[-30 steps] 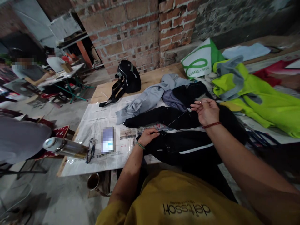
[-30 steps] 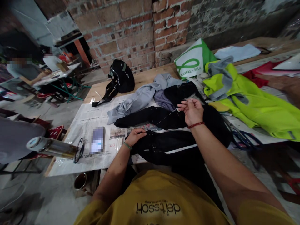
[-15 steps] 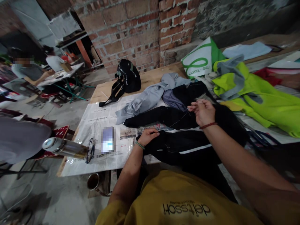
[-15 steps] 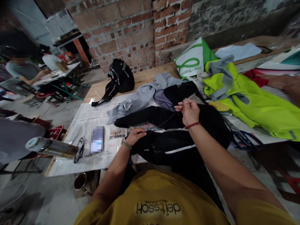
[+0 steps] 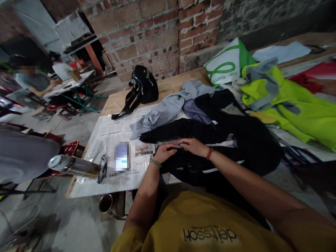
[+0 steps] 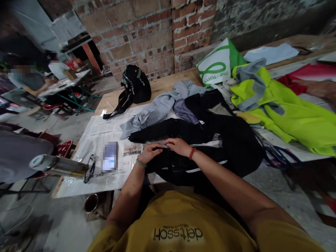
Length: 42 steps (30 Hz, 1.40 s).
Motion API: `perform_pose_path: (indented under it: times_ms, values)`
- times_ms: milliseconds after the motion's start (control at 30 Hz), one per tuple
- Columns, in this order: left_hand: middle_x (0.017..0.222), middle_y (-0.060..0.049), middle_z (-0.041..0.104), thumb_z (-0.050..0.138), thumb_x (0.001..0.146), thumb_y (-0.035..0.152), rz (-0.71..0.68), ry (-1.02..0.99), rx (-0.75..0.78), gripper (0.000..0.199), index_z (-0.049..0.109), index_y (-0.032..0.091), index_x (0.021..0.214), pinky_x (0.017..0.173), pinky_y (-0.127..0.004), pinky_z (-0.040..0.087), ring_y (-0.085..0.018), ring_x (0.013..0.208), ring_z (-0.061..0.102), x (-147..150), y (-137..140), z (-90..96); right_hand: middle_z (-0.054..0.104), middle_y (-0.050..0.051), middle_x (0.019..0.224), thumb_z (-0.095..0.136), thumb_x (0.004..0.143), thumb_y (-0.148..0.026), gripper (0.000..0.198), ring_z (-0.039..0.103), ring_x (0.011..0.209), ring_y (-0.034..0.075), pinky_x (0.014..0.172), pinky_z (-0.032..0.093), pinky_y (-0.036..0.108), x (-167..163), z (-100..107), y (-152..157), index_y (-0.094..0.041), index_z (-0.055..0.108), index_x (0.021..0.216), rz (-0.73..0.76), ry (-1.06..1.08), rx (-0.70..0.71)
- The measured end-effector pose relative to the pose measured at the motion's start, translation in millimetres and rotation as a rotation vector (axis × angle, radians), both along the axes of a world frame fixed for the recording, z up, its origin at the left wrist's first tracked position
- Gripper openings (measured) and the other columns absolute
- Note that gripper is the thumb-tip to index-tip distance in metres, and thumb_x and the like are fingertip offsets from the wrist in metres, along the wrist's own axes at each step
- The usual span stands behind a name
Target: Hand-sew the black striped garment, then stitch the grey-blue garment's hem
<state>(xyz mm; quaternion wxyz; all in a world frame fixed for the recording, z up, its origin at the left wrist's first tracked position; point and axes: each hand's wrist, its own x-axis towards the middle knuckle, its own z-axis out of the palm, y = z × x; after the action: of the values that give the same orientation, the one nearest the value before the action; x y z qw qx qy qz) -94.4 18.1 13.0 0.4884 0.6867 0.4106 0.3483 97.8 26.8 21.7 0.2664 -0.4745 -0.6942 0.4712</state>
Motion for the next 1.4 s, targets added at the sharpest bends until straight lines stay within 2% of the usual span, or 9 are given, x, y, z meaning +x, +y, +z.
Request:
perform_pose_path:
  times_ms: [100,267,433,567,767,1067,1400]
  values:
    - [0.082,-0.005,0.069,0.062,0.071,0.021,-0.003,0.060,0.042,0.016,0.070,0.015,0.083,0.076,-0.026,0.046,-0.015,0.076,0.061,-0.5,1.1,-1.7,0.062,-0.002,0.065,0.047,0.077,-0.029,0.029,0.051,0.055,0.009,0.053,0.038,0.020,5.7,6.6,-2.1,-0.017,0.067,0.095,0.046,-0.100,-0.014]
    - [0.076,-0.004,0.068,0.063,0.071,0.022,0.000,0.119,0.098,0.012,0.070,0.015,0.077,0.073,-0.025,0.046,-0.014,0.073,0.060,-0.1,0.4,-1.1,0.068,0.001,0.077,0.049,0.076,-0.028,0.028,0.059,0.070,0.013,0.067,0.042,0.023,12.9,19.3,-5.9,-0.018,0.070,0.091,0.085,-0.226,0.045]
    - [0.076,-0.004,0.067,0.063,0.072,0.025,0.001,0.081,0.103,0.013,0.070,0.014,0.075,0.072,-0.025,0.045,-0.014,0.072,0.060,0.0,-2.2,3.3,0.071,0.000,0.079,0.052,0.073,-0.024,0.023,0.062,0.075,0.017,0.071,0.043,0.025,14.8,17.1,-3.5,-0.023,0.073,0.082,0.149,-0.290,0.095]
    - [0.075,-0.004,0.067,0.064,0.071,0.028,0.012,0.051,0.081,0.015,0.070,0.015,0.074,0.072,-0.025,0.046,-0.014,0.072,0.059,0.2,-2.9,3.9,0.071,-0.001,0.082,0.054,0.071,-0.024,0.022,0.062,0.076,0.016,0.072,0.043,0.025,16.9,12.6,-1.1,-0.025,0.074,0.081,0.221,-0.256,0.109]
    - [0.076,-0.004,0.067,0.065,0.071,0.031,0.005,0.010,0.030,0.018,0.069,0.014,0.076,0.073,-0.026,0.045,-0.014,0.073,0.059,0.2,-1.7,2.4,0.069,-0.001,0.085,0.050,0.074,-0.026,0.028,0.060,0.078,0.015,0.075,0.042,0.024,19.2,9.7,-2.5,-0.021,0.072,0.090,0.277,-0.145,0.024]
    - [0.077,-0.004,0.067,0.067,0.068,0.031,-0.016,-0.015,-0.050,0.020,0.070,0.014,0.077,0.073,-0.026,0.044,-0.014,0.073,0.059,0.6,-2.3,1.6,0.068,-0.001,0.081,0.051,0.074,-0.031,0.027,0.059,0.076,0.015,0.074,0.041,0.025,19.3,5.8,-2.4,-0.019,0.071,0.088,0.235,-0.120,0.001]
    - [0.074,-0.004,0.066,0.067,0.069,0.035,-0.024,-0.027,-0.031,0.021,0.070,0.015,0.074,0.070,-0.026,0.045,-0.013,0.070,0.058,1.1,-2.8,2.7,0.069,0.000,0.086,0.052,0.074,-0.031,0.027,0.059,0.081,0.015,0.079,0.042,0.027,18.1,1.1,-5.7,-0.019,0.071,0.090,0.216,-0.038,-0.001]
